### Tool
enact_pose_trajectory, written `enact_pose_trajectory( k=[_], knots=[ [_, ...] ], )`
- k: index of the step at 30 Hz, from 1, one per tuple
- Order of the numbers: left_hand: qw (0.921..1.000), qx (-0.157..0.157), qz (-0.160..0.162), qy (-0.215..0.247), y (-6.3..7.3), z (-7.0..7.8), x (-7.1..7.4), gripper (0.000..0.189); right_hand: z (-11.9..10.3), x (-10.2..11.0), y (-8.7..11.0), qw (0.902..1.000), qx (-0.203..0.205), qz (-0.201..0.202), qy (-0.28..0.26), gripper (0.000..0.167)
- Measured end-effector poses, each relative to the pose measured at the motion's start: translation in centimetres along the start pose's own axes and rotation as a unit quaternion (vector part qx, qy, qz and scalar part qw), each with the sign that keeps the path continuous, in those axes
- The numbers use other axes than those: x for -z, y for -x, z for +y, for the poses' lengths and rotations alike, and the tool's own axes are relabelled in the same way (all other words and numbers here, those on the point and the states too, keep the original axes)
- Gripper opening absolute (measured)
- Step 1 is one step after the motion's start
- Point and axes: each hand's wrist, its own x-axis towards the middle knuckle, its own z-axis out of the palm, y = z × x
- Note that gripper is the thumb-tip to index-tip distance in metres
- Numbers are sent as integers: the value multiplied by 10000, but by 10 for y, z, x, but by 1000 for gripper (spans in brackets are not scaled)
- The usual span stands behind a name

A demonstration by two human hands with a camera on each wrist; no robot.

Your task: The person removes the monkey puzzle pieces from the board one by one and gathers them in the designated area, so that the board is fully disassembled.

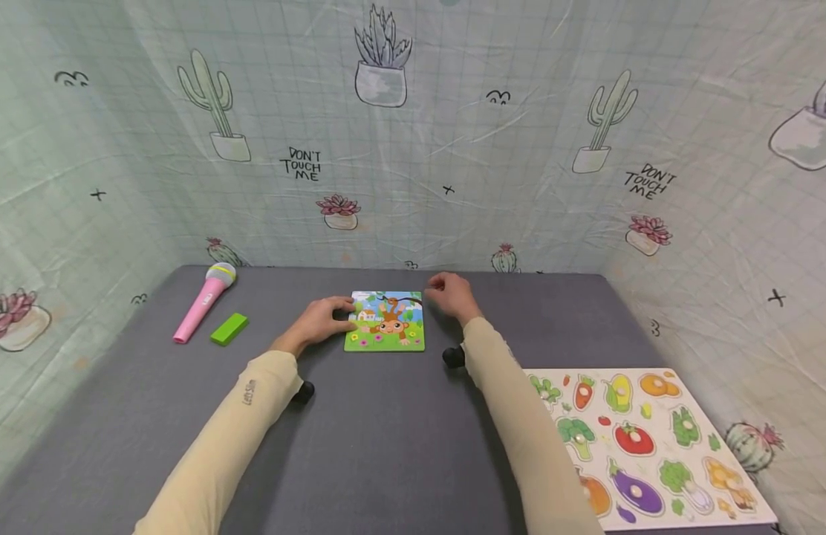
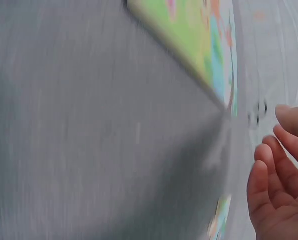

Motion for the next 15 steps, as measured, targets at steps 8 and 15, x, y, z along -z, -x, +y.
enact_pose_trajectory(
  k=[8, 15],
  knots=[
    [10000, 30, 70, 60, 1, 0, 2, 46, -30, -34, -3, 9973, 543, -462, -169, 37],
    [9996, -2, 201, 193, 1, -1, -1, 45, -43, -57, -8, 9966, 493, -641, -181, 37]
  ],
)
